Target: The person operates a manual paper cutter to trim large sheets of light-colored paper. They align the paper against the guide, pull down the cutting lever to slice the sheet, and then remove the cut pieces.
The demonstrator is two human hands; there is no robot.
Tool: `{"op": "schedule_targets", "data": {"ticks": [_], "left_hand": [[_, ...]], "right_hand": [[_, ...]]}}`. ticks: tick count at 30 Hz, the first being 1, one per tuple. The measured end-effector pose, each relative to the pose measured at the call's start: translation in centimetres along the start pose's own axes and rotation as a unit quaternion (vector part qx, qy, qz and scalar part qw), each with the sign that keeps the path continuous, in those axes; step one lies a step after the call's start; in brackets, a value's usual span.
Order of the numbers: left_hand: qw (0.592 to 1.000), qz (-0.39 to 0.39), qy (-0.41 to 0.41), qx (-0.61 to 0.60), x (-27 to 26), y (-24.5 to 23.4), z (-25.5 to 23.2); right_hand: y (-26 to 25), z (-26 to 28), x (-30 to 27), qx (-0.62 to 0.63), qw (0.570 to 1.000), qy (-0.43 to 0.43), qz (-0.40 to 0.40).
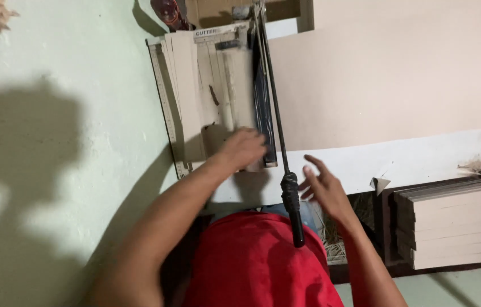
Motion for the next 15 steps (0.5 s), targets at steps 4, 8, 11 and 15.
{"op": "schedule_targets", "data": {"ticks": [4, 8, 11, 15], "left_hand": [[0.977, 0.198, -0.043, 0.063, -3.0, 2.2, 6.8], [0.925, 0.34, -0.059, 0.155, -5.4, 1.7, 13.0], [0.923, 0.364, -0.077, 0.099, -5.7, 0.3, 13.3], [0.939, 0.333, -0.082, 0.04, -5.2, -1.6, 12.3]], "right_hand": [[-2.5, -12.9, 7.2, 0.139, 0.976, -0.019, -0.167], [-4.7, -17.4, 11.5, 0.398, 0.864, 0.029, -0.305], [-6.4, -22.1, 14.1, 0.5, 0.794, -0.011, -0.347], [-6.1, -22.3, 10.6, 0.482, 0.814, -0.043, -0.322]]}}
Point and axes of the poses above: each hand's wrist, its own x-axis towards the middle knuckle, its own y-axis out of the palm, z = x × y, the point moved 5 cm from there along x, towards the middle knuckle, and after that the axes turned 14 degrees about -y, right-handed, at the moved point
